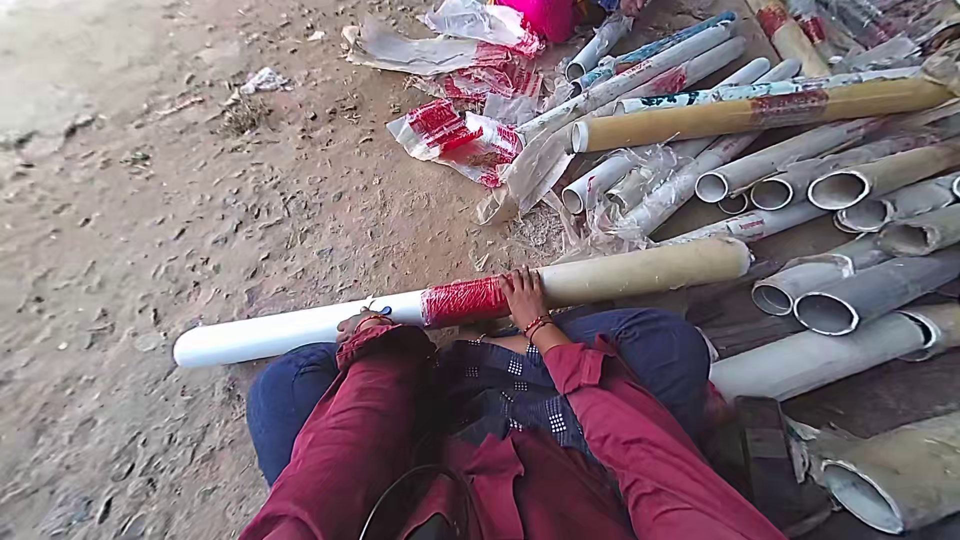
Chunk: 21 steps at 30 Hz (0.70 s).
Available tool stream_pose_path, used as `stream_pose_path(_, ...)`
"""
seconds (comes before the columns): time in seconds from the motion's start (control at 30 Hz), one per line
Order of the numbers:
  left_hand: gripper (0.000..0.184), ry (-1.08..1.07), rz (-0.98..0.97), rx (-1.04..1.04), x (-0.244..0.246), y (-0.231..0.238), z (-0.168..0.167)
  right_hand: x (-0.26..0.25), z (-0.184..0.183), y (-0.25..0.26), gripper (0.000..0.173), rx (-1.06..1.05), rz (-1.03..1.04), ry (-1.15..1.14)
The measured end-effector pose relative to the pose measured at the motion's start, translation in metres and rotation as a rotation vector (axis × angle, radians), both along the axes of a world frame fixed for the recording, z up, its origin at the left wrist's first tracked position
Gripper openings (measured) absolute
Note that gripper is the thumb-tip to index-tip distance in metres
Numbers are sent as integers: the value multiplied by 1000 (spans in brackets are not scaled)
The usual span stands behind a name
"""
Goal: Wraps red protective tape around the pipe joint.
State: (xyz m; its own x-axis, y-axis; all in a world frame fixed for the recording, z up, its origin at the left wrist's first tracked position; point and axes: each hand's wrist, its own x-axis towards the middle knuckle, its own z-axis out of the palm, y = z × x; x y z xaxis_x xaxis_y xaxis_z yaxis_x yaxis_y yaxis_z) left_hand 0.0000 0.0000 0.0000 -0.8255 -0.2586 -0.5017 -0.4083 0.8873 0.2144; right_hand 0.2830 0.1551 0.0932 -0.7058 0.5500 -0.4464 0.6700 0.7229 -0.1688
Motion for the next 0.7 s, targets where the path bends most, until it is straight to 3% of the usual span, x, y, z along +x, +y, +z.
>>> stream_pose_path(0.1,59,56,78,101,18,4,28,6,7,1,93,-62,-40,6)
stream_pose_path(0.17,58,67,209,319,34,8,59,9,8,2,93,-73,-45,13)
stream_pose_path(0.2,60,61,192,359,39,6,70,9,9,1,93,-74,-51,17)
stream_pose_path(0.3,50,134,49,385,36,-4,59,9,16,-3,88,-103,-92,16)
stream_pose_path(0.4,36,162,142,781,59,2,80,10,24,-5,82,-135,-145,44)
stream_pose_path(0.53,27,-99,235,1314,106,-4,109,5,29,-9,54,-165,-212,229)
stream_pose_path(0.63,18,-232,125,1454,141,-12,122,-7,38,-25,36,-346,-239,454)
stream_pose_path(0.7,19,-288,13,1469,160,-16,130,-13,41,-41,34,-627,-271,539)
